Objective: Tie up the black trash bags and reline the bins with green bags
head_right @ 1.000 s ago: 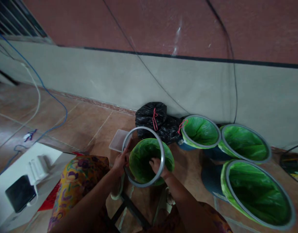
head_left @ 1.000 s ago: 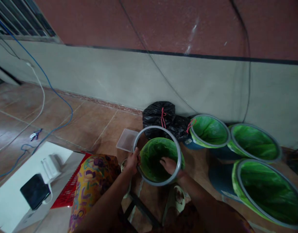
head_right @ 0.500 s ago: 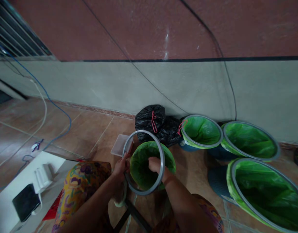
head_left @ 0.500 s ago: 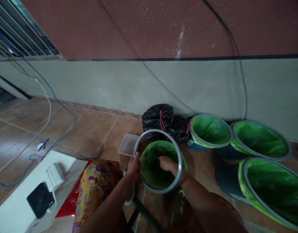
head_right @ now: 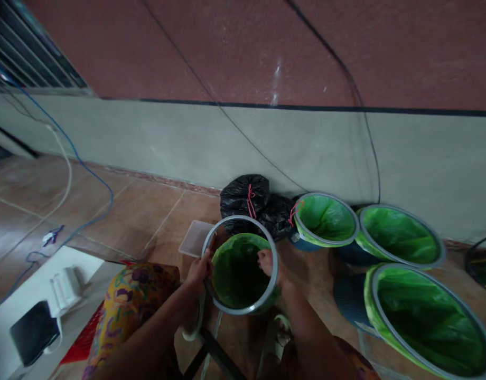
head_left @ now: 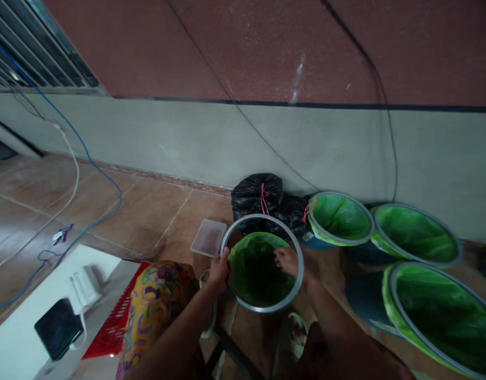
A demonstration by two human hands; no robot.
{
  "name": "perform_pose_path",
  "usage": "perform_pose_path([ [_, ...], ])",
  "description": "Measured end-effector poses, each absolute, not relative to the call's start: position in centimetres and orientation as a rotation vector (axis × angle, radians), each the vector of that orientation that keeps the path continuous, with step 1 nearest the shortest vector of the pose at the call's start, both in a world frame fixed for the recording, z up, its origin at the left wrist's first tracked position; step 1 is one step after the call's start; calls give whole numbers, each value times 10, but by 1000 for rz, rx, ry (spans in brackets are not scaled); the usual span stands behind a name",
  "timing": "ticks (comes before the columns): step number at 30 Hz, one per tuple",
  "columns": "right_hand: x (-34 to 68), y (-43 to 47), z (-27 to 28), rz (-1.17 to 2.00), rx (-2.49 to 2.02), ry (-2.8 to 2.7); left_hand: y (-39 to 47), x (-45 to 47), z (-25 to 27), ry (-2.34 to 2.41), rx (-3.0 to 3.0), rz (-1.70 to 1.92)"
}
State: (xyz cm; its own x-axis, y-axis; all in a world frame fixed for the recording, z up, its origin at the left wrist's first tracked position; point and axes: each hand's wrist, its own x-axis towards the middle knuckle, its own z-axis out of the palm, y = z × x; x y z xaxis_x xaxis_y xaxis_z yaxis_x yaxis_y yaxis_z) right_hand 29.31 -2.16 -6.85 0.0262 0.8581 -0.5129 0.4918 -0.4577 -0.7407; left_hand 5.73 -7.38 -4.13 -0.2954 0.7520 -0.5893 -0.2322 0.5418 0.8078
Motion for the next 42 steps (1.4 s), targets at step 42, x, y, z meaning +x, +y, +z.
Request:
perform_pose_path([
  [42,328,-32,-75,759,-2521,-1971,-67,68,-62,1979,1108,834],
])
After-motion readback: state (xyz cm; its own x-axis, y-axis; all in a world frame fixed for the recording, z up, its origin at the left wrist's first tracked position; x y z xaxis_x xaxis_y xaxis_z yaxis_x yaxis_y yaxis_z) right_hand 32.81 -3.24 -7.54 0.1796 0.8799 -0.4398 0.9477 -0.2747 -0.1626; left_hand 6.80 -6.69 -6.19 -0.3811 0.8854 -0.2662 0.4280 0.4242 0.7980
